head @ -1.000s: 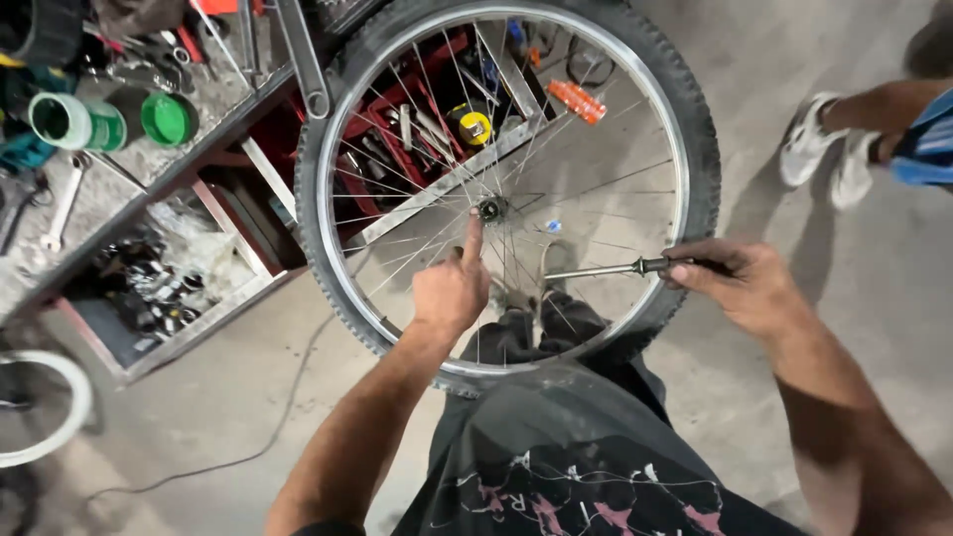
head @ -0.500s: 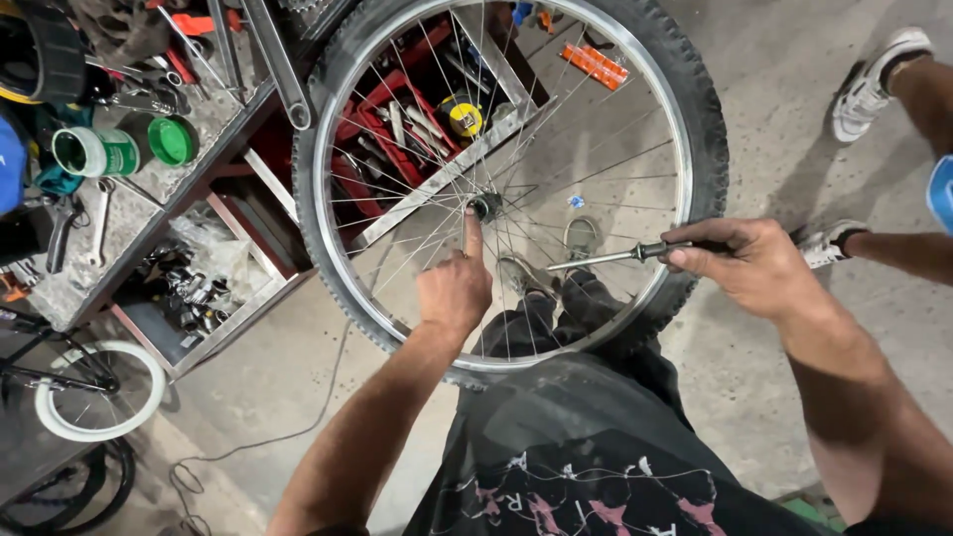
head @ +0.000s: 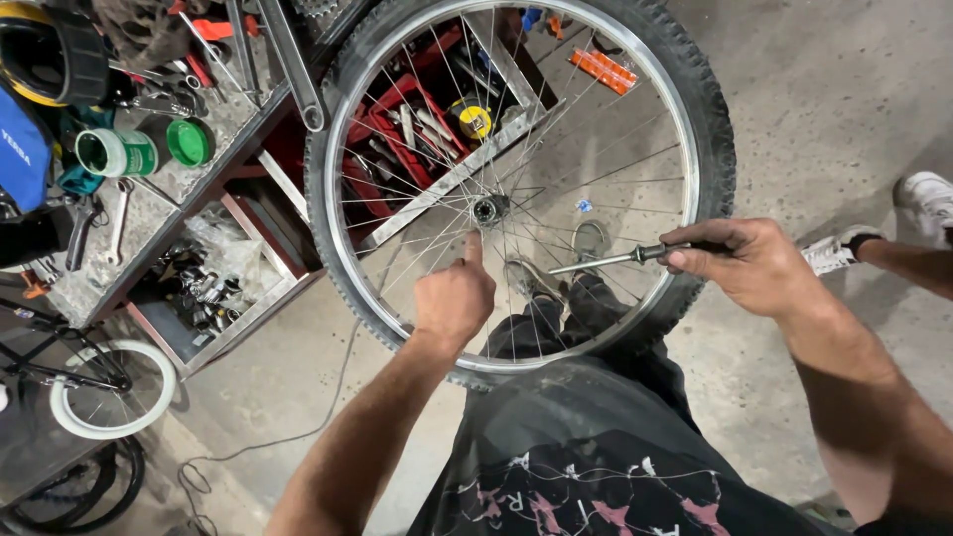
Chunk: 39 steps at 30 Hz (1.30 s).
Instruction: Repairing a bicycle wheel hub by adjusting the axle and bearings with a screwdriver and manual manipulation
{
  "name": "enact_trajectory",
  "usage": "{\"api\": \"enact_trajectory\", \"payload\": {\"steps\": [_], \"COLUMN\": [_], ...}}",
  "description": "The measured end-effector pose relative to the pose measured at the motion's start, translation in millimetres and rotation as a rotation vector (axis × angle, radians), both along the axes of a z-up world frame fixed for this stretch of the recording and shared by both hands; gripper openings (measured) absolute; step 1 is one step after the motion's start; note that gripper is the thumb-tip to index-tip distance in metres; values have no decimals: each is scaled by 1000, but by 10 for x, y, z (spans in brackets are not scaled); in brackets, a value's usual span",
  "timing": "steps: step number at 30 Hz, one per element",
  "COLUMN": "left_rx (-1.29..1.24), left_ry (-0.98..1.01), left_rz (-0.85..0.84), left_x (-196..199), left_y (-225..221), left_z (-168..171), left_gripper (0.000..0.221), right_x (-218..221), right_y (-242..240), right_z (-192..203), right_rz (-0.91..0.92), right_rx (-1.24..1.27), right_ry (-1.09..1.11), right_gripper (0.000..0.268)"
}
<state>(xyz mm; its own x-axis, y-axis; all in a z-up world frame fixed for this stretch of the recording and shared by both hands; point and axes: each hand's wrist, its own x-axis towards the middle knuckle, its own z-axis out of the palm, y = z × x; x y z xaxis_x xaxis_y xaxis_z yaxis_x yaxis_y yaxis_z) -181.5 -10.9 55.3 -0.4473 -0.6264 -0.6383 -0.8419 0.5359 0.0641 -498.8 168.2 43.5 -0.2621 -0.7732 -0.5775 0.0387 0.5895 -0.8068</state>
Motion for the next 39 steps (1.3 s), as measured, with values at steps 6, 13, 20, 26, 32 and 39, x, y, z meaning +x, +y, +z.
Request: {"api": "enact_trajectory", "payload": {"steps": [6, 13, 20, 26, 32, 39], "left_rx": [27, -70, -113, -91, -118, -75], "left_ry": [-88, 22, 27, 68, 44, 291], "left_rz": [-62, -142, -197, -195, -186, 24], "left_x": [-73, 104, 62, 132, 47, 249], "left_y": [-106, -164, -240, -235, -208, -74], "left_z": [56, -4, 49, 46, 7, 5], "left_gripper": [68, 63, 63, 58, 61, 51], "right_x": [37, 12, 18, -13, -14, -18], "right_y": [-114, -35, -24, -46, -82, -32], "right_z": [178, 82, 94, 130, 190, -16], "right_rz": [28, 14, 8, 18, 27, -75], "right_rx": [40, 29, 50, 90, 139, 10], "right_ry": [12, -10, -10, -14, -6, -82], "right_gripper": [26, 27, 24, 26, 28, 25]}}
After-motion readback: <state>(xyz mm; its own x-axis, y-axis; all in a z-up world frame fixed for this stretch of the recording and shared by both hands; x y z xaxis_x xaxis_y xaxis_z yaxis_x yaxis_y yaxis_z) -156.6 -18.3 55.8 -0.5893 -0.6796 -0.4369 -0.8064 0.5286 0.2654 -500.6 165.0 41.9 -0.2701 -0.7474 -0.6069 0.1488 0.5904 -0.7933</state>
